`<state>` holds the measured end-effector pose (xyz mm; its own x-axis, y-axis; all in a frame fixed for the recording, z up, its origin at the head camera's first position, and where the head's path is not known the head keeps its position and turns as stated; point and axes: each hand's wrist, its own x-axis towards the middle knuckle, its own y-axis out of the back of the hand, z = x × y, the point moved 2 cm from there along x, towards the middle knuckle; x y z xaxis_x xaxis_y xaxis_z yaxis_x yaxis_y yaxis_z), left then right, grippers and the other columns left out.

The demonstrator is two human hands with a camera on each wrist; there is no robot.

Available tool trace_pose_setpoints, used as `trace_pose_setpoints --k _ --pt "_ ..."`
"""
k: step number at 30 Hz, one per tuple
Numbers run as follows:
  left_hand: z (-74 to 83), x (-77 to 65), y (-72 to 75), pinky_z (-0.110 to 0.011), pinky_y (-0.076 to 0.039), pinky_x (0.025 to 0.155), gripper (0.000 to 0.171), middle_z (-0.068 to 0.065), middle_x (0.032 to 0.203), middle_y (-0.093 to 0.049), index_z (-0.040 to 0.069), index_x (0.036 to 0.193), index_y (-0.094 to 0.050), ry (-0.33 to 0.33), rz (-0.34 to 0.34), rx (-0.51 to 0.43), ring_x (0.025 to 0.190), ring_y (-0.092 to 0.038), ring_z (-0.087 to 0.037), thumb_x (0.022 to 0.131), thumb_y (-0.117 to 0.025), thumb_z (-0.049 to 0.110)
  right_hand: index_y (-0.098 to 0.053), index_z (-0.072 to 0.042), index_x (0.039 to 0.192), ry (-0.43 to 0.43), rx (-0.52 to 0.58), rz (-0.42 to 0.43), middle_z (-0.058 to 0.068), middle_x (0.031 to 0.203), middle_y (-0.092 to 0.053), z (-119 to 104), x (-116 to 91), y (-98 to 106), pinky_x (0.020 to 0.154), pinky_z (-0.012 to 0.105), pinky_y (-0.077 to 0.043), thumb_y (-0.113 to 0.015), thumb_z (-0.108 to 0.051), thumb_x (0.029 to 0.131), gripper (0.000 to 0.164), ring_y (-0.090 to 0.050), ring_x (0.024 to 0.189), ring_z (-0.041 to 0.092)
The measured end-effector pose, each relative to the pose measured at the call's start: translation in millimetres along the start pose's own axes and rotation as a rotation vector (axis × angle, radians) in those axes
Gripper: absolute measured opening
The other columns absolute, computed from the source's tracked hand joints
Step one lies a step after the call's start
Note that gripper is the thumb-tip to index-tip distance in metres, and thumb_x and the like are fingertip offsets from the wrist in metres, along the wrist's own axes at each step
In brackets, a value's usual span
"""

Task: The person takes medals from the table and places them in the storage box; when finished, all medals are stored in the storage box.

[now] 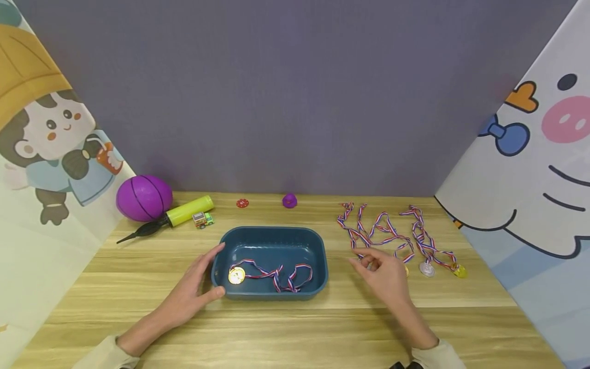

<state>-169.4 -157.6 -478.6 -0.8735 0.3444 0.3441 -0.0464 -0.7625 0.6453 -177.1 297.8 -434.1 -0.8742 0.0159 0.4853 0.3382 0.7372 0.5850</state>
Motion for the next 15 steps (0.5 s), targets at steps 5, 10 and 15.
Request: trace_pose_setpoints --k 5,10,15 --pt "0.2 0.3 0.3 -0.080 -0.018 0.128 0.092 -0.020 0.167 -0.053 0.029 0.176 -0.029 -0.023 0.007 0.000 0.154 -0.047 -0.051 0.101 -0.078 0.050 -0.087 -0.005 0.109 -0.038 -0.111 -0.036 -0.007 0.073 -0.071 6 2 6 0.048 0.021 -0.042 -0.094 -0.012 0.090 0.021 -0.050 0.056 0.002" --pt "-0.1 -0.2 0.4 -0.080 -0.019 0.128 0.091 -0.019 0.167 -0.053 0.030 0.176 -0.029 -0.029 0.010 0.001 0.153 -0.048 -0.051 0.102 -0.076 0.056 -0.087 -0.005 0.114 -0.069 -0.244 -0.087 -0.009 0.068 -0.064 12 3 11 0.042 0.023 -0.033 -0.095 -0.022 0.091 0.029 -0.041 0.050 0.003" --pt "0.0 -0.4 0.6 -0.080 -0.018 0.128 0.092 -0.019 0.168 -0.052 0.030 0.176 -0.029 -0.025 0.008 -0.003 0.154 -0.046 -0.052 0.102 -0.075 0.057 -0.085 -0.003 0.118 -0.113 -0.330 -0.154 -0.008 0.062 -0.056 18 3 15 0.042 0.023 -0.026 -0.094 -0.032 0.092 0.040 -0.034 0.048 0.007"
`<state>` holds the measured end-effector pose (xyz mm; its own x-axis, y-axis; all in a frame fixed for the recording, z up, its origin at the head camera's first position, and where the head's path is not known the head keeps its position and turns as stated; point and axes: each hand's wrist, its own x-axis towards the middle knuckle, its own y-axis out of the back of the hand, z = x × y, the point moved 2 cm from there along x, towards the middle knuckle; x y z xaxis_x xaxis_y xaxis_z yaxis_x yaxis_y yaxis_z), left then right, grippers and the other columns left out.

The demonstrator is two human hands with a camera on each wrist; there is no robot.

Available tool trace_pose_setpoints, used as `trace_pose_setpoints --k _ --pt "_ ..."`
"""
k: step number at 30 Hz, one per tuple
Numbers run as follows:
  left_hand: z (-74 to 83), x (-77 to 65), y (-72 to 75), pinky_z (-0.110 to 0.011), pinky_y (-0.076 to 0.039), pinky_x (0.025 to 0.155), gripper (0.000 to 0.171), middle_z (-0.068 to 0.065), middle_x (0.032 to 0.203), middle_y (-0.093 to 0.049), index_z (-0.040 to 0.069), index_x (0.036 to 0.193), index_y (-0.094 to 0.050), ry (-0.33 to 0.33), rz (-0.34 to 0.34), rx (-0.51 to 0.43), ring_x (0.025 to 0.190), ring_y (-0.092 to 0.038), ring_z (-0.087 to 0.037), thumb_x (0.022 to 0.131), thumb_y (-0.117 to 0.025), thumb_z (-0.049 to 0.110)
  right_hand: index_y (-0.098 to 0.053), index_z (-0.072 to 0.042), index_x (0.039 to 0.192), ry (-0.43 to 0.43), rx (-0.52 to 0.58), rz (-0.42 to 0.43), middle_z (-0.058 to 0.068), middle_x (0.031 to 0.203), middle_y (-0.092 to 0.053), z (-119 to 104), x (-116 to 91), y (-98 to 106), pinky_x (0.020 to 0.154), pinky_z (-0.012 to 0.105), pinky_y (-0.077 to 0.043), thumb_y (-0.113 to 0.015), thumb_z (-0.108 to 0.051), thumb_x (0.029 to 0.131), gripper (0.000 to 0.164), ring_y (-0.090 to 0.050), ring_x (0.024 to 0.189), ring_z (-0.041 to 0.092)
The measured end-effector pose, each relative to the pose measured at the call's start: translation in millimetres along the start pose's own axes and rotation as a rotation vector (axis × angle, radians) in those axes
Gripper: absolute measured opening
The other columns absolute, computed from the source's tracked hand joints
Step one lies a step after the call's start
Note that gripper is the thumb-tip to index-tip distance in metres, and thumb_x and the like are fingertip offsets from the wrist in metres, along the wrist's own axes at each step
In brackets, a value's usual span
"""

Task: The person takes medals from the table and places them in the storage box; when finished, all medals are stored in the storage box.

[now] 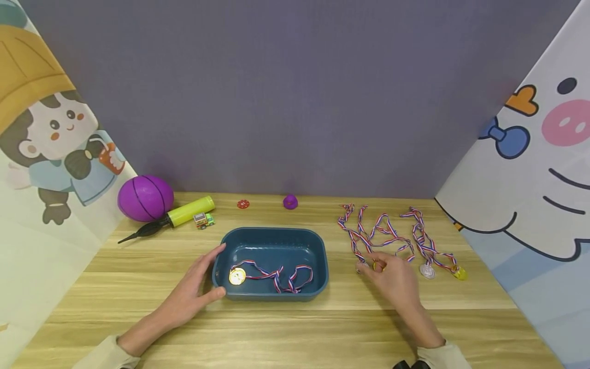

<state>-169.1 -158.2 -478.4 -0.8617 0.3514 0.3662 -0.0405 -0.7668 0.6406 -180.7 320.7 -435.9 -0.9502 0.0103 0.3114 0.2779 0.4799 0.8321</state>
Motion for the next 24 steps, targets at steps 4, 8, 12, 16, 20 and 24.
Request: trace_pose_setpoints --k 4,8,12,16,20,24 --pt "-0.2 0.3 -0.2 -0.080 -0.018 0.128 0.092 -0.018 0.169 -0.051 0.029 0.176 -0.029 -0.004 -0.002 -0.003 0.154 -0.047 -0.051 0.102 -0.076 0.055 -0.084 -0.004 0.120 -0.033 -0.045 -0.056 -0.008 0.062 -0.055 4.1 -0.7 -1.4 0.042 0.025 -0.028 -0.094 -0.043 0.091 0.050 -0.039 0.049 0.009" --pt "-0.4 0.4 -0.2 -0.079 -0.019 0.128 0.092 -0.018 0.169 -0.051 0.029 0.176 -0.029 -0.004 -0.002 -0.001 0.154 -0.047 -0.050 0.102 -0.076 0.056 -0.084 -0.003 0.120 -0.024 -0.079 -0.072 -0.008 0.061 -0.055 6.8 -1.7 -3.4 0.041 0.026 -0.029 -0.093 -0.047 0.090 0.054 -0.041 0.048 0.010" --pt "-0.5 -0.1 -0.4 -0.079 -0.019 0.128 0.092 -0.018 0.169 -0.051 0.029 0.176 -0.029 0.000 -0.001 0.001 0.154 -0.046 -0.051 0.101 -0.076 0.057 -0.085 -0.002 0.117 0.001 -0.102 -0.065 -0.008 0.059 -0.055 7.8 -2.4 -5.2 0.040 0.026 -0.029 -0.095 -0.046 0.088 0.054 -0.038 0.047 0.009" --pt "-0.3 -0.1 -0.4 -0.080 -0.019 0.128 0.092 -0.017 0.170 -0.049 0.030 0.176 -0.029 0.008 -0.003 0.002 0.155 -0.045 -0.052 0.102 -0.075 0.058 -0.086 -0.003 0.114 0.005 -0.100 -0.063 -0.009 0.057 -0.052 8.2 -3.0 -6.3 0.040 0.024 -0.027 -0.095 -0.042 0.088 0.048 -0.033 0.047 0.007" --pt "0.3 0.3 -0.2 -0.080 -0.019 0.128 0.092 -0.017 0.170 -0.050 0.031 0.176 -0.028 0.007 -0.004 -0.001 0.155 -0.044 -0.052 0.102 -0.074 0.059 -0.087 -0.006 0.111 -0.003 -0.075 -0.062 -0.009 0.056 -0.049 9.3 -3.2 -7.5 0.041 0.023 -0.026 -0.095 -0.038 0.089 0.040 -0.031 0.048 0.005" --pt "0.6 0.0 0.1 -0.080 -0.018 0.128 0.092 -0.018 0.170 -0.050 0.031 0.176 -0.028 0.005 -0.004 -0.004 0.155 -0.045 -0.051 0.102 -0.074 0.059 -0.087 -0.006 0.110 -0.005 -0.064 -0.063 -0.010 0.056 -0.049 9.9 -3.4 -9.1 0.041 0.023 -0.025 -0.094 -0.036 0.090 0.036 -0.031 0.048 0.005"
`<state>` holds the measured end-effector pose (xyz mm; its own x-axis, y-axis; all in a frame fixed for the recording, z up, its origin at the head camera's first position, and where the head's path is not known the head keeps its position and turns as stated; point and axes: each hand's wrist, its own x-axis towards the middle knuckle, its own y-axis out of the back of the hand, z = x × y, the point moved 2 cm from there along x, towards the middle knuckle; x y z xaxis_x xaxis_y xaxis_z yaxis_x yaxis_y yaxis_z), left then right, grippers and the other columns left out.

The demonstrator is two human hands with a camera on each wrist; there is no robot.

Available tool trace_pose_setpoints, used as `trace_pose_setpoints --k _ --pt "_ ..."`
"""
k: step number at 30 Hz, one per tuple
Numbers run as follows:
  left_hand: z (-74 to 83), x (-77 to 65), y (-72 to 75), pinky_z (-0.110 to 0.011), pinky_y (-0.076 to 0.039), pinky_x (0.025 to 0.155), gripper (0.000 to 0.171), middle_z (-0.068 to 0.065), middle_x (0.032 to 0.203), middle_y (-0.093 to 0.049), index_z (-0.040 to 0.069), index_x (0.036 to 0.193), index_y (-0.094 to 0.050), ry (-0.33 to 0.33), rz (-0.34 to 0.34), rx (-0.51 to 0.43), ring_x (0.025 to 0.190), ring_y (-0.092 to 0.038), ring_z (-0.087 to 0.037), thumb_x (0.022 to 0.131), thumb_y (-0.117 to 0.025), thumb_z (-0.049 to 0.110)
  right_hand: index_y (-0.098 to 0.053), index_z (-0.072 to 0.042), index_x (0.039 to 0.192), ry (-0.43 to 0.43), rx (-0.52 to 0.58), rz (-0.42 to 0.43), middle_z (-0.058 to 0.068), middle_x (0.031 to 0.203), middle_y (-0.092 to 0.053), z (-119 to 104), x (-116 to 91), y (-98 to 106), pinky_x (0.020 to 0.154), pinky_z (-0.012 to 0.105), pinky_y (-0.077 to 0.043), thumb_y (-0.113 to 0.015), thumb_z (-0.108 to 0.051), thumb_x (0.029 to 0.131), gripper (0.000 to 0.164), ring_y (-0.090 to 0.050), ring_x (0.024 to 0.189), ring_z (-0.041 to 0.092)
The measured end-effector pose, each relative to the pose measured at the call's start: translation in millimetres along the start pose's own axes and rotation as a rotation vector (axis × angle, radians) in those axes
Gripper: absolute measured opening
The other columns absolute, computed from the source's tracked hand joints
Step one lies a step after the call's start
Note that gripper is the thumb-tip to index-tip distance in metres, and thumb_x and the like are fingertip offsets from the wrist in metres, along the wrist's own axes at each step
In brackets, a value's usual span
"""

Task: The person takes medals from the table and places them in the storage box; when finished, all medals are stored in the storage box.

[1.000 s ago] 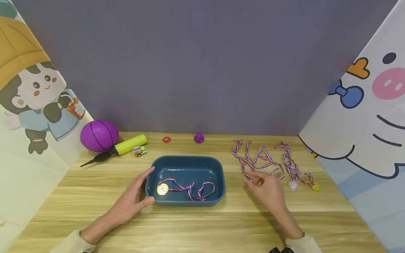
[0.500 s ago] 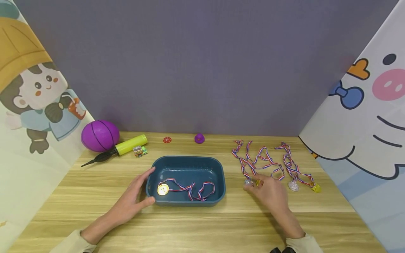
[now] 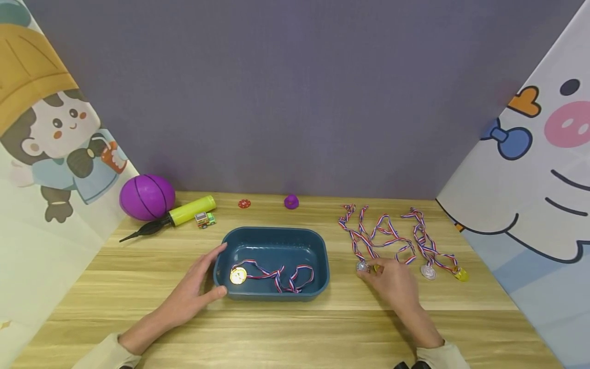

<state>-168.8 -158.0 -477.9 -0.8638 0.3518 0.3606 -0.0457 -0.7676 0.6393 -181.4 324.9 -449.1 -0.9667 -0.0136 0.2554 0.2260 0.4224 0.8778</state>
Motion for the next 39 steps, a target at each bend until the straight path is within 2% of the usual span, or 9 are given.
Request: trace_pose_setpoints --k 7,12,20,30,39 --pt "-0.8 0.1 -0.5 -0.081 -0.019 0.128 0.092 -0.019 0.171 -0.049 0.028 0.176 -0.029 0.002 0.001 0.011 0.155 -0.044 -0.053 0.102 -0.075 0.057 -0.085 -0.001 0.113 0.013 0.017 -0.003 -0.009 0.058 -0.053 -3 0 -1 0.041 0.022 -0.028 -0.092 -0.029 0.092 0.035 -0.036 0.046 0.006" --pt "-0.9 0.1 -0.6 -0.080 -0.019 0.128 0.092 -0.018 0.171 -0.048 0.030 0.176 -0.029 0.003 0.001 0.009 0.155 -0.044 -0.053 0.102 -0.077 0.054 -0.084 0.000 0.117 0.036 0.023 0.031 -0.009 0.065 -0.059 -5 0 0 0.041 0.024 -0.030 -0.090 -0.025 0.094 0.035 -0.038 0.047 0.006" --pt "-0.4 -0.3 -0.3 -0.081 -0.018 0.127 0.092 -0.018 0.172 -0.047 0.031 0.177 -0.028 0.011 -0.002 0.005 0.156 -0.041 -0.055 0.102 -0.076 0.055 -0.083 -0.004 0.113 0.089 0.055 0.200 -0.010 0.068 -0.062 -13 2 6 0.039 0.023 -0.028 -0.091 -0.020 0.090 0.030 -0.034 0.046 0.001" --pt "-0.8 0.2 -0.9 -0.080 -0.018 0.128 0.092 -0.017 0.172 -0.047 0.030 0.177 -0.028 -0.001 -0.006 -0.001 0.156 -0.044 -0.051 0.102 -0.075 0.057 -0.085 -0.007 0.103 0.189 0.097 0.418 -0.010 0.066 -0.064 -19 9 21 0.045 0.019 -0.031 -0.092 -0.013 0.078 0.026 -0.040 0.054 -0.005" --pt "-1.2 0.0 -0.6 -0.080 -0.018 0.128 0.093 -0.018 0.172 -0.046 0.030 0.177 -0.028 0.003 -0.005 -0.002 0.156 -0.044 -0.052 0.102 -0.076 0.056 -0.087 -0.007 0.106 0.221 0.123 0.503 -0.007 0.066 -0.066 -34 20 29 0.049 0.020 -0.031 -0.088 -0.017 0.079 0.029 -0.038 0.055 -0.006"
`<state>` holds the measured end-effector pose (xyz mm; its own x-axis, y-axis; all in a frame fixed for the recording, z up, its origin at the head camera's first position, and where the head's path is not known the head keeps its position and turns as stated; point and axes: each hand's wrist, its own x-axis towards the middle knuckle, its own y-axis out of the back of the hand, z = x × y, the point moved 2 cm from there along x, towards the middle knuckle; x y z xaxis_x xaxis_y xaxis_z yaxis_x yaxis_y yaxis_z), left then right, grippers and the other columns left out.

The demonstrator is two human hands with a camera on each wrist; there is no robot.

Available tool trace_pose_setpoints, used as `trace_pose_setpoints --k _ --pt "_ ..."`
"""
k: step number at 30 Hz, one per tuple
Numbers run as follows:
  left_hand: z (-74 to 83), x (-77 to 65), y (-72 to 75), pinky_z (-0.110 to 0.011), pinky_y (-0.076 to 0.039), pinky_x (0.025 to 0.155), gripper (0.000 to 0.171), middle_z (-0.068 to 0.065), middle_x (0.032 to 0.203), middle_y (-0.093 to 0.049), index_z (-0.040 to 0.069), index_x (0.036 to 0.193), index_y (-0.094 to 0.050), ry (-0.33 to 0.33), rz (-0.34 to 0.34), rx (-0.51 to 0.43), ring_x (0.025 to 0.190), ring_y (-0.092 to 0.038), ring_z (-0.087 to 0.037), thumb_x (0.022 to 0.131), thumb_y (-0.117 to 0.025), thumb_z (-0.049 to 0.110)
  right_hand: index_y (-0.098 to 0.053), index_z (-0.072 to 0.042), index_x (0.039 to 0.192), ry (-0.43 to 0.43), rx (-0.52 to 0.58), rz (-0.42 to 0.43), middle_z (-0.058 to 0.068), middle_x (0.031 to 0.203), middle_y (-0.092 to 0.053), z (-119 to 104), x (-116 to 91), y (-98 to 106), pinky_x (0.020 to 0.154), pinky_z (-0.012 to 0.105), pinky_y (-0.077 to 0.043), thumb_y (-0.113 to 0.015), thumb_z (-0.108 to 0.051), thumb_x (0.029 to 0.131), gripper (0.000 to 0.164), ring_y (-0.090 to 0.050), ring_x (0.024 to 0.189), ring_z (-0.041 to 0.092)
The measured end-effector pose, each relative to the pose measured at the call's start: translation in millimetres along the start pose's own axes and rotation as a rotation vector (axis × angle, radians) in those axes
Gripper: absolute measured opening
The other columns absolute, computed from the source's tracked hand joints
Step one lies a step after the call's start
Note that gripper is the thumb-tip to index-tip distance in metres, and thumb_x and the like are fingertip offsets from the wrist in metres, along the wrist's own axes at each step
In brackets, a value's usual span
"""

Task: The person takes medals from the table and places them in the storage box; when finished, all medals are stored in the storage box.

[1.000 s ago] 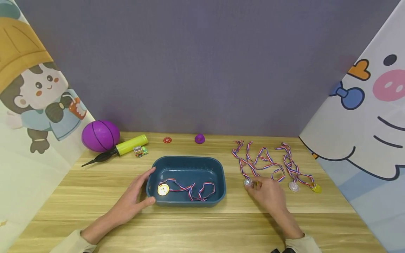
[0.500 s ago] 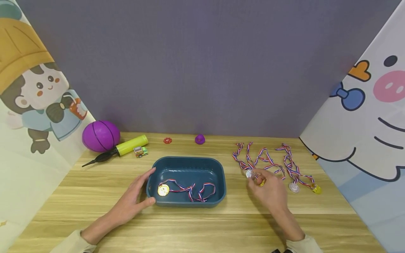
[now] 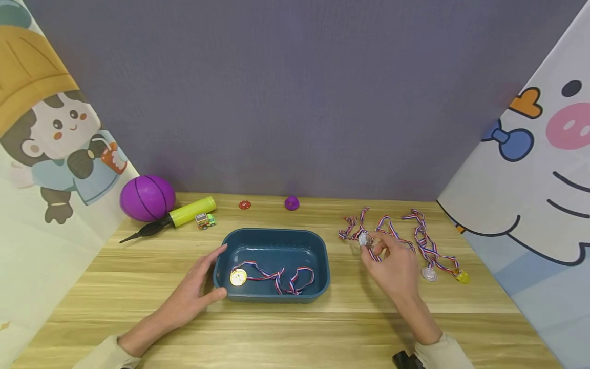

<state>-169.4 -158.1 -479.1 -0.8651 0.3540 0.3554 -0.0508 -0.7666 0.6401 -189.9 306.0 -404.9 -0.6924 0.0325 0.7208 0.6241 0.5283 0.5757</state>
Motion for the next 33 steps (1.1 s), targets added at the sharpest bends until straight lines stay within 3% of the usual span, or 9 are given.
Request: trace_pose_setpoints --k 16,26,33 --pt "0.7 0.4 -0.6 -0.081 -0.018 0.128 0.093 -0.017 0.172 -0.047 0.030 0.177 -0.028 0.001 -0.005 -0.006 0.156 -0.043 -0.051 0.102 -0.076 0.055 -0.085 -0.003 0.107 0.000 0.098 0.082 0.003 0.067 -0.068 -21 35 10 0.047 0.016 -0.030 -0.087 -0.015 0.083 0.028 -0.037 0.050 -0.010" --pt "0.2 0.0 -0.3 -0.080 -0.018 0.128 0.092 -0.019 0.172 -0.047 0.031 0.177 -0.027 0.000 -0.002 -0.001 0.156 -0.044 -0.051 0.103 -0.074 0.059 -0.086 -0.004 0.108 -0.066 0.163 0.111 0.004 0.067 -0.068 -30 46 15 0.046 0.014 -0.027 -0.087 -0.007 0.083 0.025 -0.038 0.049 -0.007" --pt "1.0 0.1 0.1 -0.080 -0.018 0.128 0.091 -0.018 0.172 -0.046 0.031 0.177 -0.027 0.001 -0.001 0.000 0.156 -0.044 -0.052 0.103 -0.075 0.056 -0.087 -0.005 0.109 -0.083 0.215 0.129 -0.011 0.066 -0.062 -36 54 20 0.045 0.013 -0.025 -0.087 -0.004 0.083 0.026 -0.037 0.047 -0.005"
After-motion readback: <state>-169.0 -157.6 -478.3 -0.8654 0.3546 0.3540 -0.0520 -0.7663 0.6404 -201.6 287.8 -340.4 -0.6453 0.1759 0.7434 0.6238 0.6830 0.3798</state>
